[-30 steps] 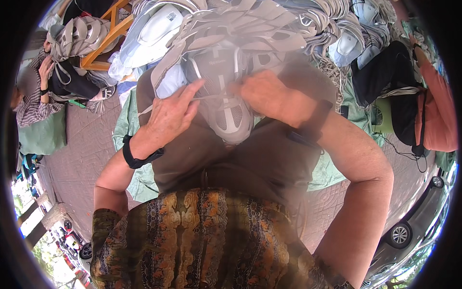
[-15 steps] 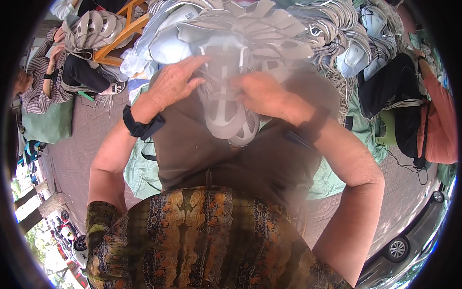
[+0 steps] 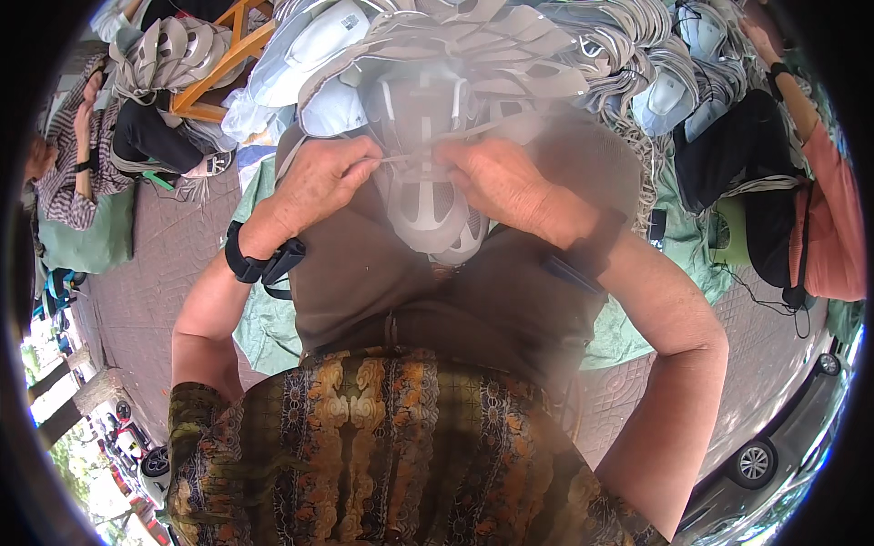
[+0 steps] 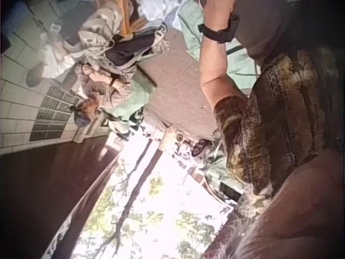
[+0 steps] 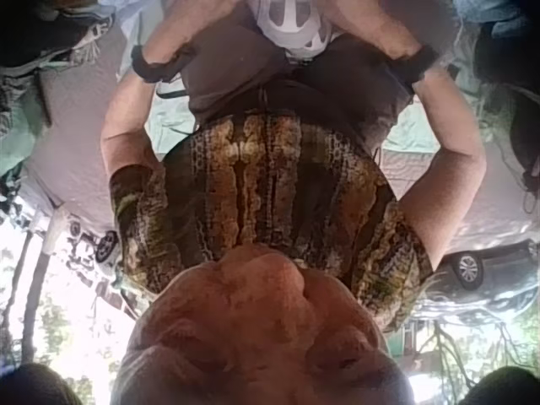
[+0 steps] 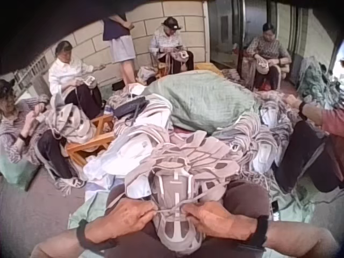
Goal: The person sits on a mat and laces a beige sneaker by hand. They thread a long white lace through the eyelets, pull it tight, and tie a knot. The person repeats this process on a second shoe, handling the laces and adjusting the fit.
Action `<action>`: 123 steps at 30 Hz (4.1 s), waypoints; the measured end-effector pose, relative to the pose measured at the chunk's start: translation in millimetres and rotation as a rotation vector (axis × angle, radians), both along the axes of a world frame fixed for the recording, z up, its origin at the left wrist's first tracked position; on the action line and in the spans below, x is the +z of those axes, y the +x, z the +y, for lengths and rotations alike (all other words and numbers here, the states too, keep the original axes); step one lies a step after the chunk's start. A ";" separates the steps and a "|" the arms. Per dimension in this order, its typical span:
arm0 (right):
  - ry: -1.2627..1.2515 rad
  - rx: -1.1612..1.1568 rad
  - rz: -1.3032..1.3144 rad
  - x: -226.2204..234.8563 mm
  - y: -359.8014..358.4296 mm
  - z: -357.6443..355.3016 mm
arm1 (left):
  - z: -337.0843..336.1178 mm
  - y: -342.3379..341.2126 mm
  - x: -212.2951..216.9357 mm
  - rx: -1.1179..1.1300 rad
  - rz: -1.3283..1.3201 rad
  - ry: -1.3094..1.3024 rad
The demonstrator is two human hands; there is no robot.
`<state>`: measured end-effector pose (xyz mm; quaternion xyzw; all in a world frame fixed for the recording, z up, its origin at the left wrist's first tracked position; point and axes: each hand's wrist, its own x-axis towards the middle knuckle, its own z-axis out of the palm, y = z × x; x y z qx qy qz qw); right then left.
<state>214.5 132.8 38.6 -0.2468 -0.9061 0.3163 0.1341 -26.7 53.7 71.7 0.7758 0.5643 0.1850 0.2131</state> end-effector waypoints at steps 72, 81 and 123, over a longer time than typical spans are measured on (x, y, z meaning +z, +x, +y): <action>-0.086 -0.063 -0.066 -11.7 -4.6 -14.2 | -25.7 -37.0 2.4 0.160 0.179 0.067; 0.003 -0.133 0.046 -0.7 -9.4 -14.9 | -2.0 -34.2 24.9 0.158 -0.186 -0.252; -0.841 0.151 -0.222 -12.5 -7.4 12.0 | -24.5 -47.5 7.9 0.178 0.251 0.149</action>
